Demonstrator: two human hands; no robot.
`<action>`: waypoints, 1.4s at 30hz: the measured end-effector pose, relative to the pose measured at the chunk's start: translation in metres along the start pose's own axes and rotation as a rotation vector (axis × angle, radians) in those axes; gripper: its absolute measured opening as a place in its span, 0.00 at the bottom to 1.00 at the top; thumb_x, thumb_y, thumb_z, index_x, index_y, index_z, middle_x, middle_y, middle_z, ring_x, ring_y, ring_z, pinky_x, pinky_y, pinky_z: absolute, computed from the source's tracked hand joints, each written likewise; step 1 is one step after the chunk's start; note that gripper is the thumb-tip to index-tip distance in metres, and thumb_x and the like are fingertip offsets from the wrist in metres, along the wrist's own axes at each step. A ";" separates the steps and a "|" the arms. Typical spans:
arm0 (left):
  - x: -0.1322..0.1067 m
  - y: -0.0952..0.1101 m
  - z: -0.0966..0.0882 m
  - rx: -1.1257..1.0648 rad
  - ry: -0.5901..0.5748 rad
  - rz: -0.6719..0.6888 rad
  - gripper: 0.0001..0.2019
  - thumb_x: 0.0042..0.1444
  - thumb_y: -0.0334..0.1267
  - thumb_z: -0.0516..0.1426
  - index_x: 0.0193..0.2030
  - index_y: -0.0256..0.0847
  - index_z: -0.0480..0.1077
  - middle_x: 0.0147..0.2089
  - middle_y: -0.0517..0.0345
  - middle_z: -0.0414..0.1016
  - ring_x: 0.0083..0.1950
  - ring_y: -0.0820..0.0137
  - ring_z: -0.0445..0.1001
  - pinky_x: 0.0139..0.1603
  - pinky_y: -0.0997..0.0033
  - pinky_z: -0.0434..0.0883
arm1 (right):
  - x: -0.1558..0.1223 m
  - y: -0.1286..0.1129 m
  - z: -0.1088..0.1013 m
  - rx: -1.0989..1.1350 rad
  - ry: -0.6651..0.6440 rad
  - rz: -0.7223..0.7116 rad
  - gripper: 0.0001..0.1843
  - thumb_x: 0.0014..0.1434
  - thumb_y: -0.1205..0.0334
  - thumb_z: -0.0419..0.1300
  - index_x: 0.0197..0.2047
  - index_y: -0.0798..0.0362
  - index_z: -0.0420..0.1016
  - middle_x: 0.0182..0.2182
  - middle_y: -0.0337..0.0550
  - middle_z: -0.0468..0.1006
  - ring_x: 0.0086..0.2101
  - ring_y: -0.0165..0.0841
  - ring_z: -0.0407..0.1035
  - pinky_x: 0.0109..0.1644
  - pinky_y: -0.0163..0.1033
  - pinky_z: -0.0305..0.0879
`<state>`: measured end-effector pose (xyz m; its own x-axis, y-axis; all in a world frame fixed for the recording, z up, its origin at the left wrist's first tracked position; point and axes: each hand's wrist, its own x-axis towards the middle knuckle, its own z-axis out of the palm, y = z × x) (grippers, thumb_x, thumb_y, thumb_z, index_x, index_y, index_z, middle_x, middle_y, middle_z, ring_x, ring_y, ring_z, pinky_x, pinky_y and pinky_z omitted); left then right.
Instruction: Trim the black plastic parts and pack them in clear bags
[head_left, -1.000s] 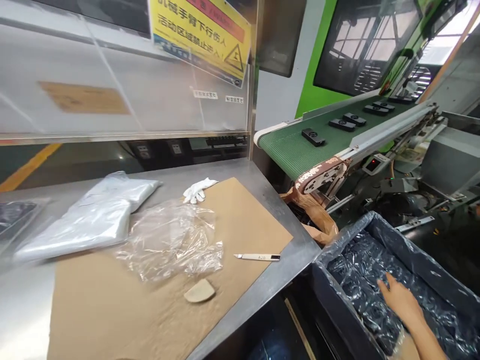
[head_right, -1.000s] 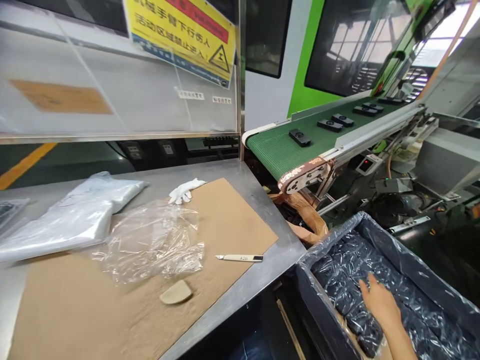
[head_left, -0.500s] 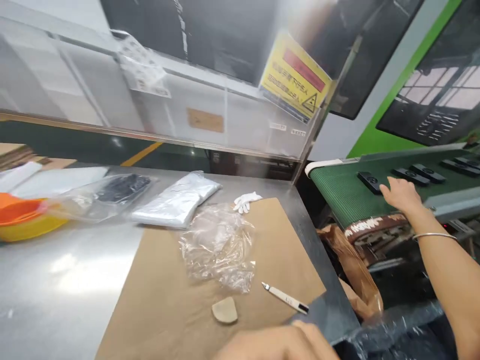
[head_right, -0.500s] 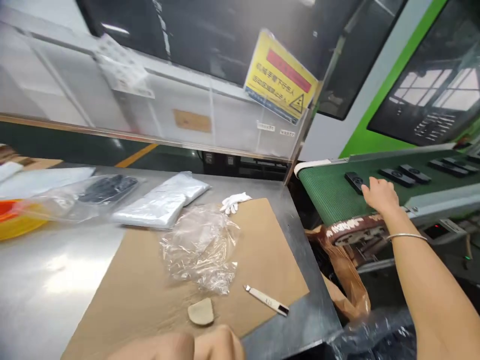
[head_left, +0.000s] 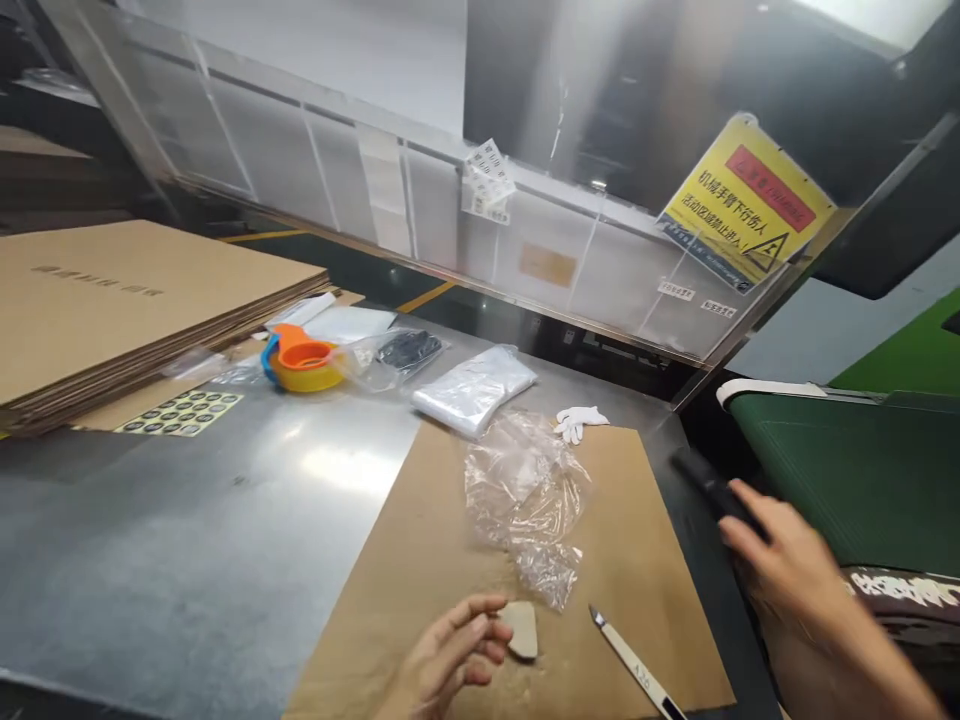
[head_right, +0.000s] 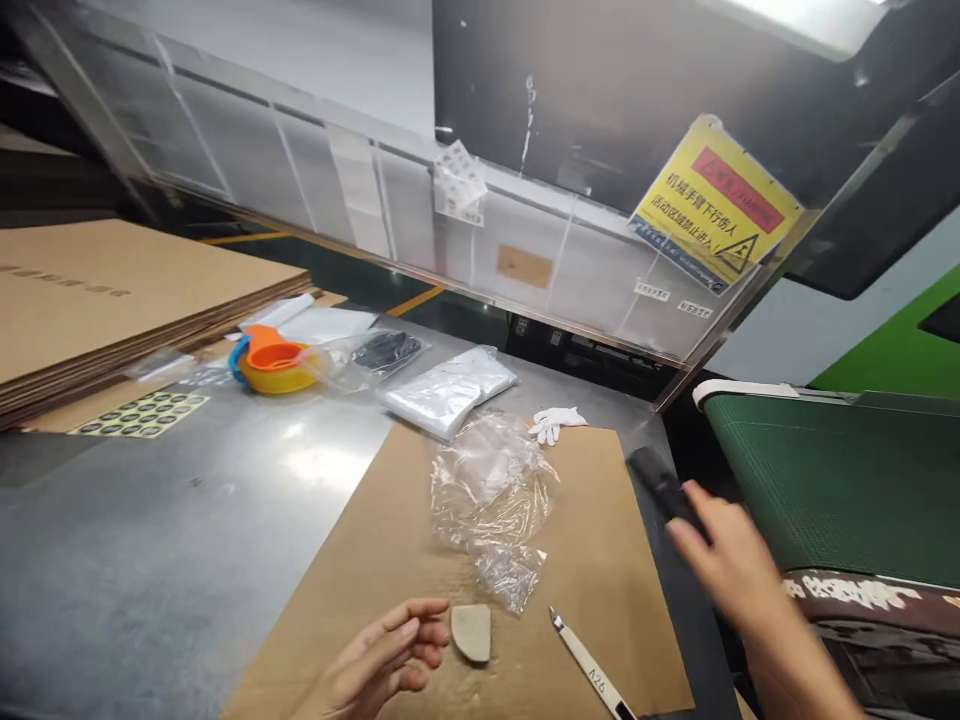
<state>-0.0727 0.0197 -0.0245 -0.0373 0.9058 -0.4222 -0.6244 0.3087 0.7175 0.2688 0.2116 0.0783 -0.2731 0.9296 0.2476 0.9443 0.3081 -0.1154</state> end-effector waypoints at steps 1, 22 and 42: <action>0.000 -0.008 0.003 -0.033 -0.006 0.016 0.22 0.45 0.50 0.61 0.45 0.40 0.71 0.40 0.50 0.76 0.40 0.66 0.72 0.39 0.68 0.65 | -0.026 -0.036 0.024 0.116 -0.002 -0.192 0.27 0.57 0.50 0.54 0.58 0.50 0.63 0.47 0.51 0.74 0.46 0.44 0.68 0.48 0.49 0.65; -0.045 -0.011 -0.045 0.874 0.013 0.672 0.20 0.43 0.26 0.53 0.46 0.37 0.70 0.34 0.51 0.75 0.37 0.65 0.73 0.40 0.65 0.69 | -0.130 -0.213 0.133 0.647 -0.145 -0.386 0.22 0.60 0.62 0.54 0.58 0.45 0.62 0.45 0.47 0.71 0.46 0.41 0.63 0.47 0.46 0.65; -0.048 -0.010 -0.034 1.040 -0.179 0.736 0.02 0.44 0.33 0.52 0.25 0.40 0.60 0.23 0.55 0.67 0.25 0.68 0.65 0.27 0.69 0.59 | -0.133 -0.247 0.061 0.725 -0.177 -0.822 0.26 0.59 0.73 0.50 0.61 0.55 0.58 0.42 0.52 0.66 0.43 0.39 0.59 0.44 0.45 0.65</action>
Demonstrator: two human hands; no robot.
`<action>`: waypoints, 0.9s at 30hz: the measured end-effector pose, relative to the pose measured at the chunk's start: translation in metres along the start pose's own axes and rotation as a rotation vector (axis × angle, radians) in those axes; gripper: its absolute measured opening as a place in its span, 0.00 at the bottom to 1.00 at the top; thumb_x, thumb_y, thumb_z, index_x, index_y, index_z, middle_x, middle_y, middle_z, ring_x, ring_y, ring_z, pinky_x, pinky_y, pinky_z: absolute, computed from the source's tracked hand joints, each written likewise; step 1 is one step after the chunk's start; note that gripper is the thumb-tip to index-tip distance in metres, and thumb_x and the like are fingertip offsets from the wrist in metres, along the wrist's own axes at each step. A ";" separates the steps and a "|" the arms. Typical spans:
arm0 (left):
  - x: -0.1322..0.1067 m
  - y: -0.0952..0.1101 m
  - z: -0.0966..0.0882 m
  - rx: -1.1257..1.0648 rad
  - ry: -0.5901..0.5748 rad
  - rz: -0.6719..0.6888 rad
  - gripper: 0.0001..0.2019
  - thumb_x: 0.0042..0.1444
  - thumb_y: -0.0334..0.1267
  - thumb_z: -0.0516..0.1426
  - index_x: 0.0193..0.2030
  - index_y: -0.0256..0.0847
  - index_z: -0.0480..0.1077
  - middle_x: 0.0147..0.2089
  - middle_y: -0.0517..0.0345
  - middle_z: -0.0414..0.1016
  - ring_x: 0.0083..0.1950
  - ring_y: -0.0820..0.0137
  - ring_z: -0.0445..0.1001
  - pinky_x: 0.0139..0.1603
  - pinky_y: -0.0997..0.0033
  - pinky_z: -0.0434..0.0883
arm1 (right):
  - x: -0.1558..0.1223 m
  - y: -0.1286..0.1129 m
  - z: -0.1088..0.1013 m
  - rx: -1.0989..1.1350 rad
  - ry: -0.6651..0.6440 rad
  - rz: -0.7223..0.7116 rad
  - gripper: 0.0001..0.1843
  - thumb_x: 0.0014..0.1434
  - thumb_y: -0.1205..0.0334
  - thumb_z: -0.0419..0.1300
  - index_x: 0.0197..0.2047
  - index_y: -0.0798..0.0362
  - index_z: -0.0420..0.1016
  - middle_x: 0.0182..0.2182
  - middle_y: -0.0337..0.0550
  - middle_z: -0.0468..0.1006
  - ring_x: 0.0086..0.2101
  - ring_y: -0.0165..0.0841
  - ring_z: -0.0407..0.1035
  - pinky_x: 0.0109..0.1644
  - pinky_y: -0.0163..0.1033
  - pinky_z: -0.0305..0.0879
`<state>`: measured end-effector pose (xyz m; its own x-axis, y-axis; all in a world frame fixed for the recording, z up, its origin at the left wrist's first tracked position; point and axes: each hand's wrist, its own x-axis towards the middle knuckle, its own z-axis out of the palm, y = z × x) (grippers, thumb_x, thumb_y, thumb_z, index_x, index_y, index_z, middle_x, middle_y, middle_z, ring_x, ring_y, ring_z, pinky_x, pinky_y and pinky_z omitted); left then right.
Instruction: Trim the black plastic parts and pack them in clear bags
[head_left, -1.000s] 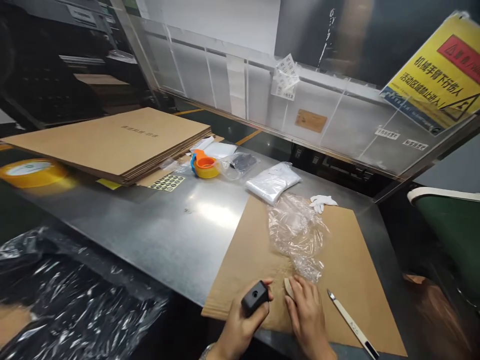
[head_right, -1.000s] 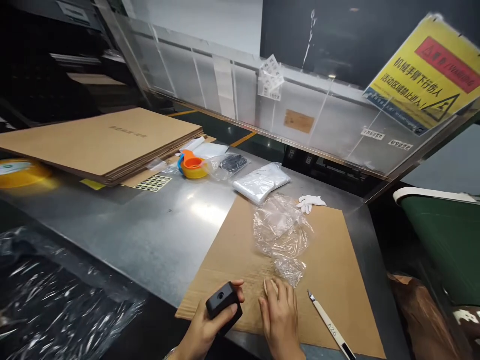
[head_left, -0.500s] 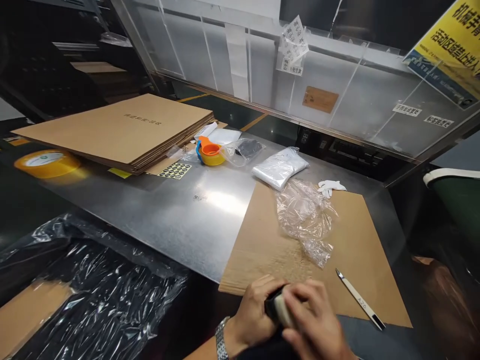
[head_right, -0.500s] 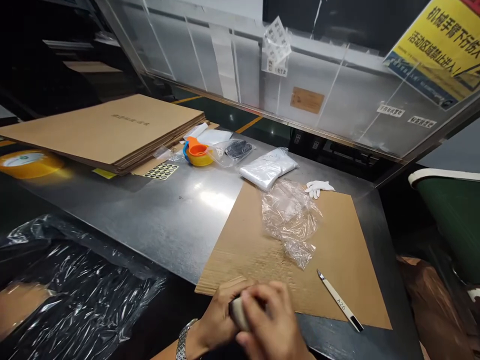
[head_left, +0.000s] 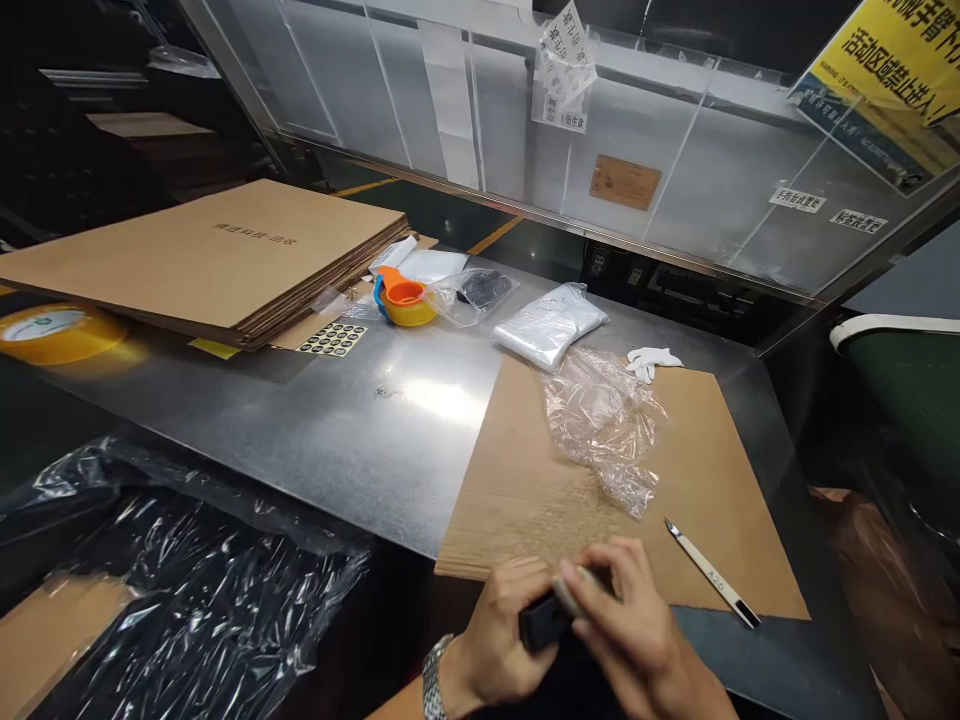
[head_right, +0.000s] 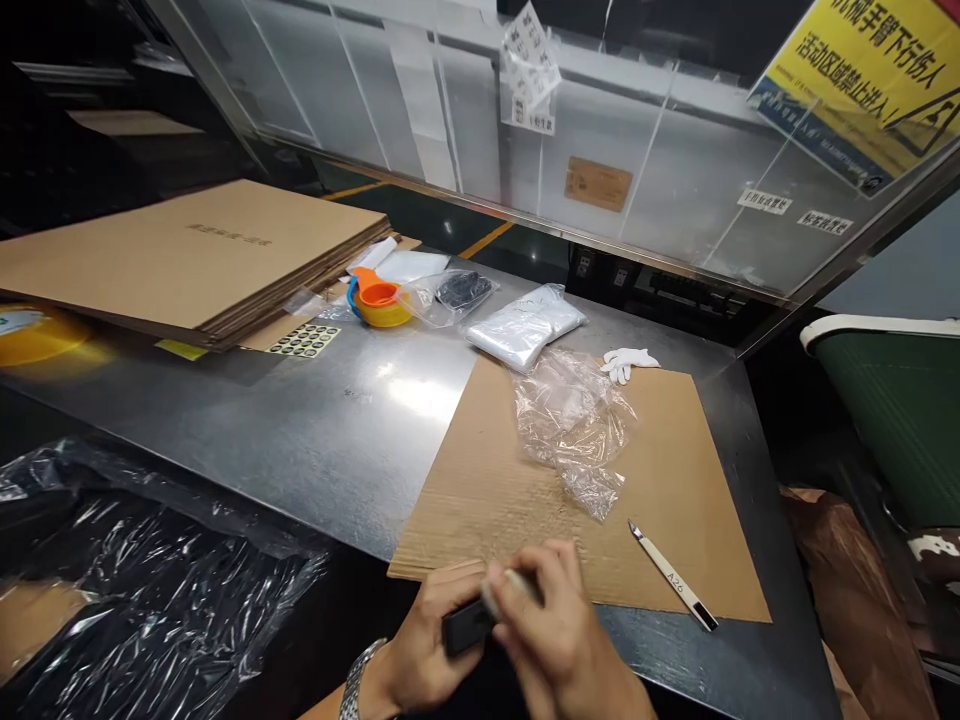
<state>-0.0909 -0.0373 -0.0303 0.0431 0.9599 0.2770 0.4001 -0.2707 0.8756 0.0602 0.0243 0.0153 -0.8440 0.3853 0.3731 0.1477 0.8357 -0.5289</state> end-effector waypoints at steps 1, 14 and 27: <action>0.000 0.004 -0.004 -0.014 -0.025 -0.028 0.01 0.43 0.31 0.52 0.26 0.40 0.61 0.23 0.55 0.67 0.26 0.68 0.65 0.28 0.69 0.59 | -0.001 0.001 -0.004 0.008 -0.011 0.031 0.27 0.58 0.74 0.49 0.61 0.56 0.57 0.42 0.53 0.66 0.43 0.39 0.60 0.44 0.45 0.65; 0.012 0.004 0.003 -1.350 0.129 -0.456 0.26 0.36 0.24 0.52 0.46 0.43 0.68 0.45 0.58 0.72 0.47 0.65 0.68 0.48 0.67 0.62 | 0.002 0.005 0.014 0.321 0.260 0.307 0.22 0.64 0.61 0.48 0.62 0.46 0.58 0.49 0.48 0.66 0.50 0.38 0.61 0.52 0.44 0.63; 0.018 -0.015 -0.008 -1.645 0.186 -0.722 0.25 0.58 0.56 0.45 0.53 0.42 0.62 0.32 0.55 0.73 0.31 0.67 0.74 0.31 0.60 0.74 | -0.040 0.029 0.023 0.075 0.343 0.388 0.21 0.60 0.64 0.55 0.57 0.49 0.64 0.47 0.48 0.68 0.47 0.39 0.64 0.48 0.41 0.65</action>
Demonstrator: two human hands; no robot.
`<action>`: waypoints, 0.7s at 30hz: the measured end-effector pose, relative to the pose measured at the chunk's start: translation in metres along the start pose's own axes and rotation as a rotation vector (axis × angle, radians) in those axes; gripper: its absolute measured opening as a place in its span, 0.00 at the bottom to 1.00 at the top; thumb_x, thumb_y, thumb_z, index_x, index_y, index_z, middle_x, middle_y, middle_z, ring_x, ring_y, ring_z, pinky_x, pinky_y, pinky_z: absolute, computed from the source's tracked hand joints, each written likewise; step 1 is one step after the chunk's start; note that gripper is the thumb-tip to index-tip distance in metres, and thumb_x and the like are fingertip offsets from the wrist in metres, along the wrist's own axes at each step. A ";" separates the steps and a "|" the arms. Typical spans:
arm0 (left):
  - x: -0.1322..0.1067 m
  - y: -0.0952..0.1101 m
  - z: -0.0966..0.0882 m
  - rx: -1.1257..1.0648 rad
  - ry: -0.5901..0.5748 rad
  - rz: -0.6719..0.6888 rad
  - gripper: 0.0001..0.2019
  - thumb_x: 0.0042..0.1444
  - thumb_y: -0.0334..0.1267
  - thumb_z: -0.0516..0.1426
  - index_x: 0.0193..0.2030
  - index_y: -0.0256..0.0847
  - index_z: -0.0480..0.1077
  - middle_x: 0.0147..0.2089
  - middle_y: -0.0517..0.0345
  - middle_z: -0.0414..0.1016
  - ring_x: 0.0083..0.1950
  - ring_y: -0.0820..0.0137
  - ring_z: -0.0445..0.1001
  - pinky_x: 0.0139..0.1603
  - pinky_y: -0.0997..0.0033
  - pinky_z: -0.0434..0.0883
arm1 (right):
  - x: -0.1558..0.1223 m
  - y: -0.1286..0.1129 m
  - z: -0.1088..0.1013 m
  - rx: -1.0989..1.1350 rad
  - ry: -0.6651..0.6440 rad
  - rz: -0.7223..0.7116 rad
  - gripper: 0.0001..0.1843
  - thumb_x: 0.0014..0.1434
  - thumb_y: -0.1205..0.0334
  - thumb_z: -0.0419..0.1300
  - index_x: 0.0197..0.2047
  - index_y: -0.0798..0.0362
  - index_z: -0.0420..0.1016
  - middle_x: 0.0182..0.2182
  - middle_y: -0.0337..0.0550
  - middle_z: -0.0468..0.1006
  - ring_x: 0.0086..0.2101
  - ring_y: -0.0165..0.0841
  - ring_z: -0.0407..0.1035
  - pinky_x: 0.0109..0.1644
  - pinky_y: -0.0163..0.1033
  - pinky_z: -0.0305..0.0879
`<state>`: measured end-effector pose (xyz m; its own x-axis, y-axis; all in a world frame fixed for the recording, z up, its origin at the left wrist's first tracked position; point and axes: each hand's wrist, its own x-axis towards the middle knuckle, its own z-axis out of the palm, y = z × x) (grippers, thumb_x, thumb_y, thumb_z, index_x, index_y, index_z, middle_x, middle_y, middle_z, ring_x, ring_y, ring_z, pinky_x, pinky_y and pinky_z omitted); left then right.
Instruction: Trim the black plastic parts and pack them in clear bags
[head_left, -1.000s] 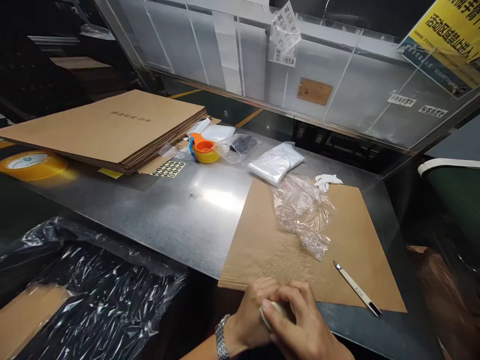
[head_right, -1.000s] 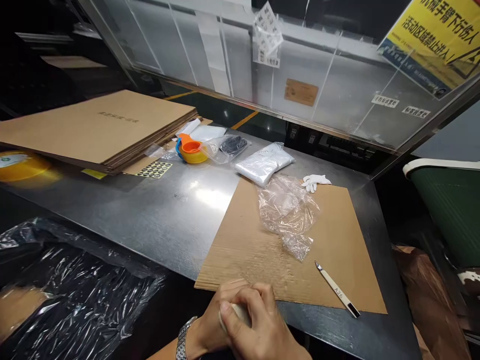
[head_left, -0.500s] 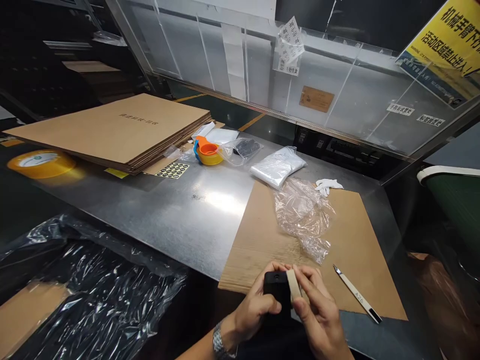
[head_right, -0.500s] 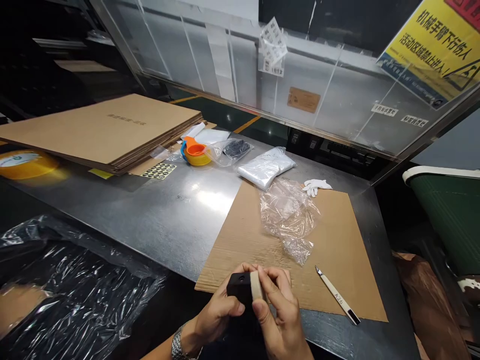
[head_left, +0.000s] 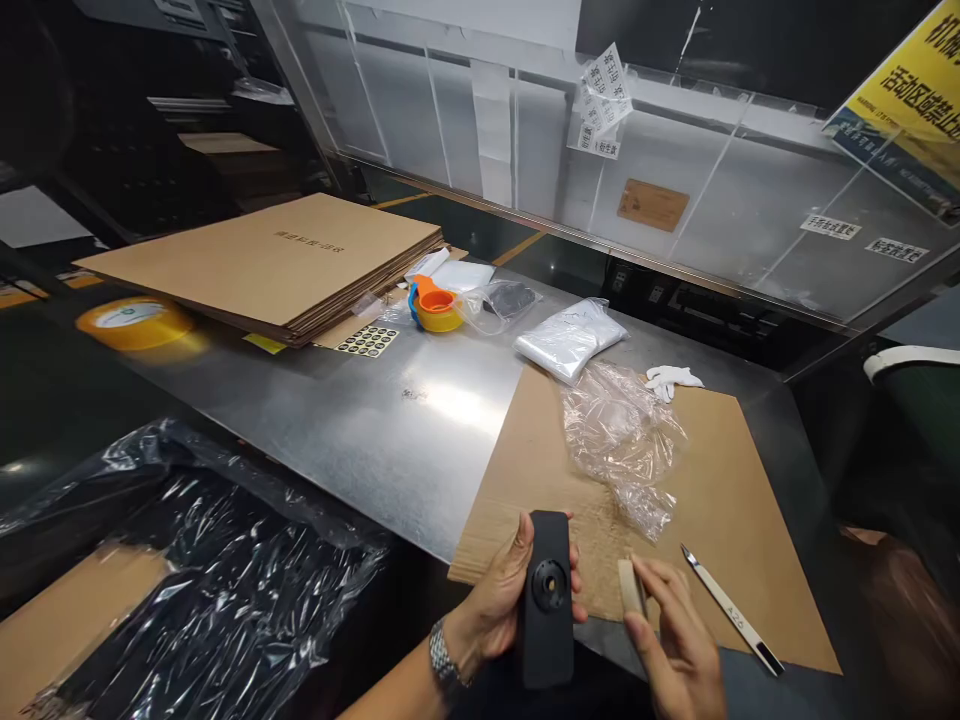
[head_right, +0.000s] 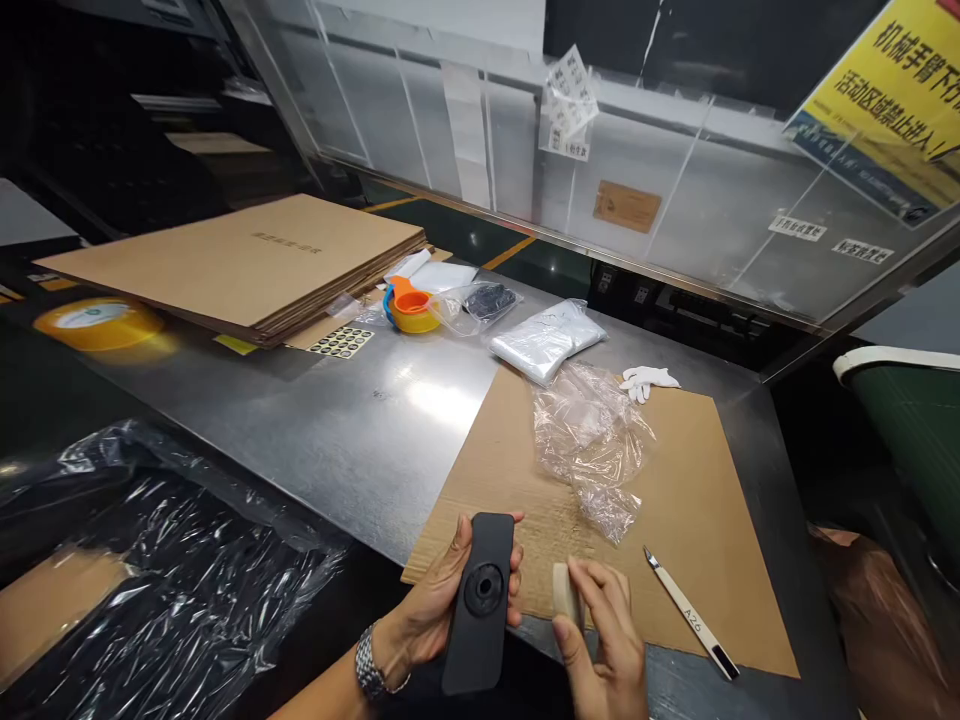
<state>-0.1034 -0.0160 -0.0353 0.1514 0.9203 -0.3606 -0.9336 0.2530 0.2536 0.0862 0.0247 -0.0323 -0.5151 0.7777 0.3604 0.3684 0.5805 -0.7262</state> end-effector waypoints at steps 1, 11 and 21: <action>0.001 -0.004 0.000 0.043 0.003 -0.036 0.29 0.56 0.60 0.43 0.55 0.41 0.61 0.30 0.55 0.73 0.27 0.67 0.74 0.25 0.64 0.73 | 0.009 -0.005 -0.004 -0.034 -0.021 -0.052 0.22 0.59 0.67 0.55 0.58 0.49 0.63 0.48 0.49 0.67 0.48 0.39 0.63 0.49 0.42 0.65; 0.000 -0.025 0.009 0.250 -0.002 -0.199 0.38 0.56 0.62 0.36 0.28 0.31 0.73 0.15 0.53 0.69 0.14 0.72 0.66 0.18 0.74 0.63 | 0.043 -0.035 0.005 -0.113 -0.268 -0.414 0.27 0.57 0.77 0.50 0.60 0.55 0.59 0.47 0.53 0.64 0.47 0.40 0.57 0.48 0.48 0.64; 0.007 -0.016 0.011 0.168 0.278 0.064 0.20 0.59 0.48 0.48 0.53 0.40 0.67 0.30 0.59 0.73 0.31 0.74 0.71 0.36 0.77 0.67 | 0.030 -0.055 0.023 -0.323 -0.325 -0.381 0.23 0.55 0.73 0.51 0.55 0.59 0.64 0.42 0.57 0.67 0.41 0.42 0.60 0.39 0.49 0.68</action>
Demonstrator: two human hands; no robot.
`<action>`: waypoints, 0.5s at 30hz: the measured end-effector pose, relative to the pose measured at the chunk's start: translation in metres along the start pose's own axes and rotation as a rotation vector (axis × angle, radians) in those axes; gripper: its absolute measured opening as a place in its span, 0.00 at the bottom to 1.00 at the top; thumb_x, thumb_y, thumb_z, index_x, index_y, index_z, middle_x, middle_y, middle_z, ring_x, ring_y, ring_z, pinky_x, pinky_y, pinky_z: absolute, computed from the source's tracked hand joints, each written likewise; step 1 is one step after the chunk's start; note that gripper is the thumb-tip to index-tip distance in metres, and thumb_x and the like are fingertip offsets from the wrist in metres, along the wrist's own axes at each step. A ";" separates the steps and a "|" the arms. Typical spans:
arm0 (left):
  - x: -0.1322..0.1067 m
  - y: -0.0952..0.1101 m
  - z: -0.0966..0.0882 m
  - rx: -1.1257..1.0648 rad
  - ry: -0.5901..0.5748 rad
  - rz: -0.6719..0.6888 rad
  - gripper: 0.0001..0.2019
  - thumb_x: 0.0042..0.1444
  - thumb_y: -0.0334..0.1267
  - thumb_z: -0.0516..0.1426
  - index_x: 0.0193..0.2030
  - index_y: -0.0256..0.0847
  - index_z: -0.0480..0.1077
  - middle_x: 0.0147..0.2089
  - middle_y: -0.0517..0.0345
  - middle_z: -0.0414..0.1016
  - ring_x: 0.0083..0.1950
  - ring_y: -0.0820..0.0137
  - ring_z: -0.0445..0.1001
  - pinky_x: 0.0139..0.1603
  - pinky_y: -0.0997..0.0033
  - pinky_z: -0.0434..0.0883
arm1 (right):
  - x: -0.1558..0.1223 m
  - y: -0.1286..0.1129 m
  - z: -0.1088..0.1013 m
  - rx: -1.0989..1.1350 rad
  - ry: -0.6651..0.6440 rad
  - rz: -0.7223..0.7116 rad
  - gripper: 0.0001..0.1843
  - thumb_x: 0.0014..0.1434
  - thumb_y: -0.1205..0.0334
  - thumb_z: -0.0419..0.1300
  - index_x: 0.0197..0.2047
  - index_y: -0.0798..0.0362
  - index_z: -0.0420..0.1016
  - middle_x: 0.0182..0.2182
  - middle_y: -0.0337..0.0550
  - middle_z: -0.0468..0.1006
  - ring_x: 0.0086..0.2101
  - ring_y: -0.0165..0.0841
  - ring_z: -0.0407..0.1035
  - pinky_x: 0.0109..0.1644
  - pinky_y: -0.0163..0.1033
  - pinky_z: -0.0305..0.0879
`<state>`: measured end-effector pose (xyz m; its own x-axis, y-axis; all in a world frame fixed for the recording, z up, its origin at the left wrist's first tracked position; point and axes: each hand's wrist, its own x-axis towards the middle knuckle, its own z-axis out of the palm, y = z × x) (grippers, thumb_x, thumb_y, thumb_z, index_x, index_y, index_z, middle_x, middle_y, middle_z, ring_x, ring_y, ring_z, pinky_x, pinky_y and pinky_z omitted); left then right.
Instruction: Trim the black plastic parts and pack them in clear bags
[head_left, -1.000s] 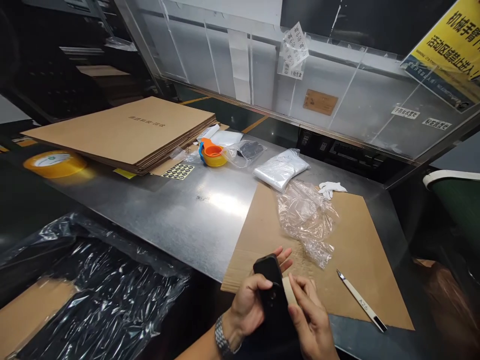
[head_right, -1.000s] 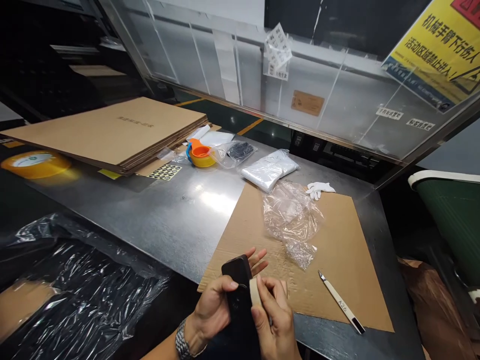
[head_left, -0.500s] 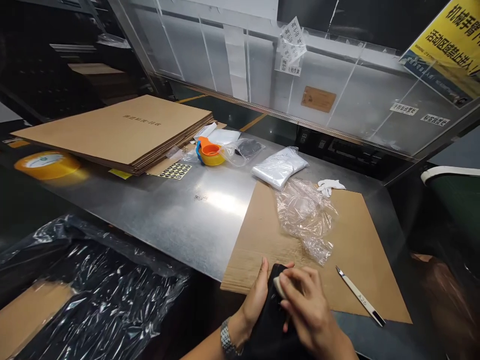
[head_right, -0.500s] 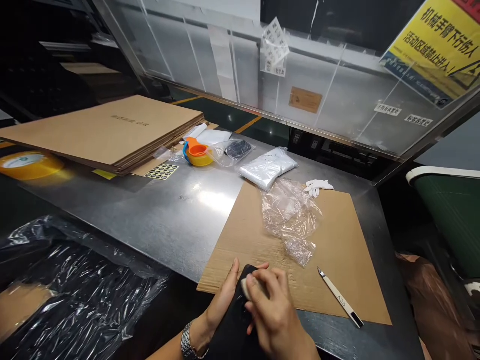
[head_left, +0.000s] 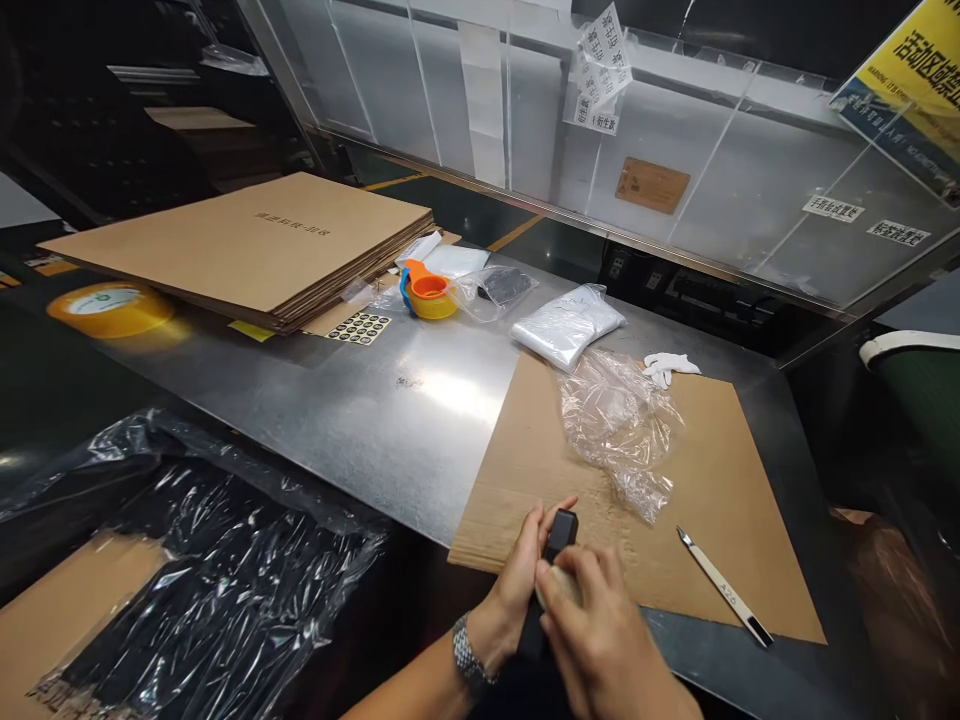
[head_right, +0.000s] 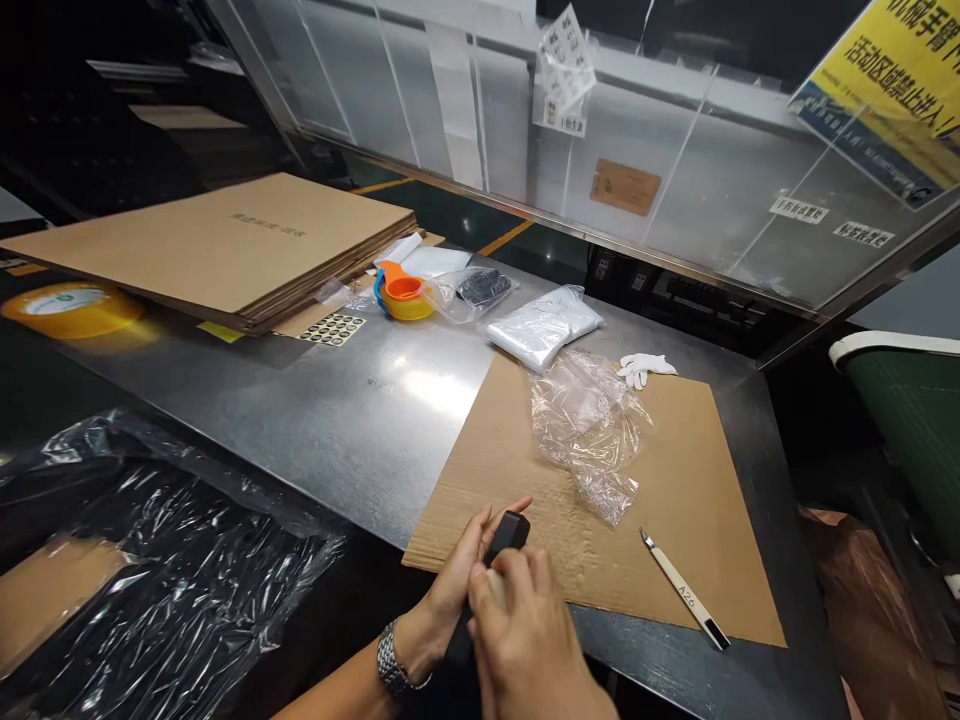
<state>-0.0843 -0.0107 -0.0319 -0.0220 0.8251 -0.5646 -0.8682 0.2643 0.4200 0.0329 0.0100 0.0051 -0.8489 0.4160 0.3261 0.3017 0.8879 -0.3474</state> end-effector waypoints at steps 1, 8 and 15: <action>0.001 0.001 -0.001 -0.044 0.001 -0.056 0.22 0.58 0.50 0.49 0.55 0.43 0.64 0.27 0.61 0.71 0.27 0.73 0.70 0.32 0.75 0.66 | -0.003 -0.004 0.005 0.008 0.005 -0.024 0.23 0.56 0.73 0.51 0.56 0.58 0.64 0.41 0.57 0.67 0.41 0.42 0.60 0.38 0.48 0.68; 0.009 0.001 -0.006 -0.407 -0.088 -0.295 0.19 0.53 0.57 0.50 0.47 0.51 0.62 0.23 0.65 0.61 0.22 0.72 0.65 0.23 0.73 0.64 | -0.029 -0.003 0.031 0.192 0.199 0.021 0.27 0.57 0.73 0.49 0.61 0.53 0.58 0.44 0.54 0.63 0.44 0.42 0.60 0.42 0.50 0.65; 0.012 0.004 -0.008 -0.531 -0.018 -0.286 0.16 0.58 0.50 0.47 0.34 0.40 0.66 0.23 0.61 0.59 0.22 0.78 0.60 0.22 0.83 0.63 | -0.051 -0.011 0.043 0.034 0.296 0.060 0.30 0.54 0.73 0.55 0.59 0.43 0.61 0.45 0.50 0.66 0.43 0.41 0.61 0.42 0.47 0.67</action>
<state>-0.0919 -0.0034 -0.0429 0.2530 0.7676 -0.5889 -0.9674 0.1948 -0.1617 0.0536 -0.0295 -0.0456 -0.6650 0.5108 0.5448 0.3283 0.8552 -0.4011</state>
